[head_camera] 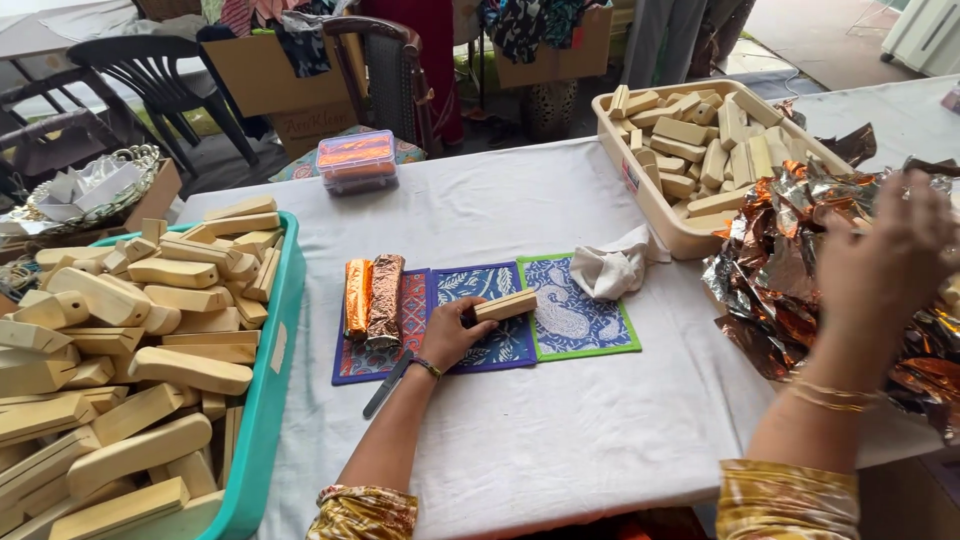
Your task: Wrapping wooden blocks in metallic foil and placing them into a plastic container.
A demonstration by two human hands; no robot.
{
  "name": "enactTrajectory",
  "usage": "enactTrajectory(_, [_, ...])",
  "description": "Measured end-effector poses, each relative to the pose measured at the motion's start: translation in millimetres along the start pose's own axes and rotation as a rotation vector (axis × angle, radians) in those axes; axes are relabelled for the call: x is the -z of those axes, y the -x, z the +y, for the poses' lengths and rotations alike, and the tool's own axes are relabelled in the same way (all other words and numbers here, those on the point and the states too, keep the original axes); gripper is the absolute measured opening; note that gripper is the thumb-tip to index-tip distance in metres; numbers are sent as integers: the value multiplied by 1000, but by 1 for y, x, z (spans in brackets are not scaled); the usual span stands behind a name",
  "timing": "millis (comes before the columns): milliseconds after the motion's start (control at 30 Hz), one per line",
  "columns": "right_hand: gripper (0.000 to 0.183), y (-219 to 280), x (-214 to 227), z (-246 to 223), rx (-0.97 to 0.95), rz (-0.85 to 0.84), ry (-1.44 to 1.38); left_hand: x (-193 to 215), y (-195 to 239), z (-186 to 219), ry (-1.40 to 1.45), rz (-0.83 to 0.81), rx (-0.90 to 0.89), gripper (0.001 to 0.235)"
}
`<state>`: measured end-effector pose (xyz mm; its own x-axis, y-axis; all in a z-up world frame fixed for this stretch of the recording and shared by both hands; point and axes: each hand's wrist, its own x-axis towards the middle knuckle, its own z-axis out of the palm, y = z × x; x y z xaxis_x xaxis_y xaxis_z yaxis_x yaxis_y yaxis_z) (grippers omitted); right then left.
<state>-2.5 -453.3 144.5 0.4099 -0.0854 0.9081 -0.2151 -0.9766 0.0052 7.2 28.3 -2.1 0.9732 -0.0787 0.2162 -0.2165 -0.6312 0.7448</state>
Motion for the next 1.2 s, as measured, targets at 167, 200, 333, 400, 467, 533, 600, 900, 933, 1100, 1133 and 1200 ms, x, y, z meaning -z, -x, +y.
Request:
enactTrajectory(167, [41,6,-8,49,-181,-521,133,0,0,2,-18,-1,19,50])
enactTrajectory(200, [28,5,-2,45,-289,-513,42,-1,0,1,-20,10,-2,49])
enactTrajectory(333, [11,27,-56,80,-345,-339,-219,-1,2,3,-47,17,0,48])
enactTrajectory(400, [9,30,-74,90,-262,-184,-326,-1,3,4,-52,15,15,48])
enactTrajectory(467, [7,25,-83,94,-179,-26,-428,-1,3,4,-55,9,24,48])
enactTrajectory(533, [7,16,-83,92,-182,10,-579,-1,1,1,-34,4,12,48])
enactTrajectory(600, [8,9,-89,93,-214,9,-622,-1,2,2,-35,4,10,47])
enactTrajectory(900, [15,-45,-1,-35,-303,-82,-1578,-5,0,1,-4,10,10,49])
enactTrajectory(933, [13,-44,3,-50,-320,-207,-1705,-4,0,2,-4,14,17,48])
enactTrajectory(1100, [8,-17,-25,-127,-500,-413,-1783,-11,-4,-12,83,54,28,45])
enactTrajectory(1133, [9,-9,-31,-142,-542,-508,-1821,-13,-5,-17,146,69,44,44])
enactTrajectory(1200, [9,24,-77,-163,-363,-544,-1848,2,-3,-5,141,119,108,42])
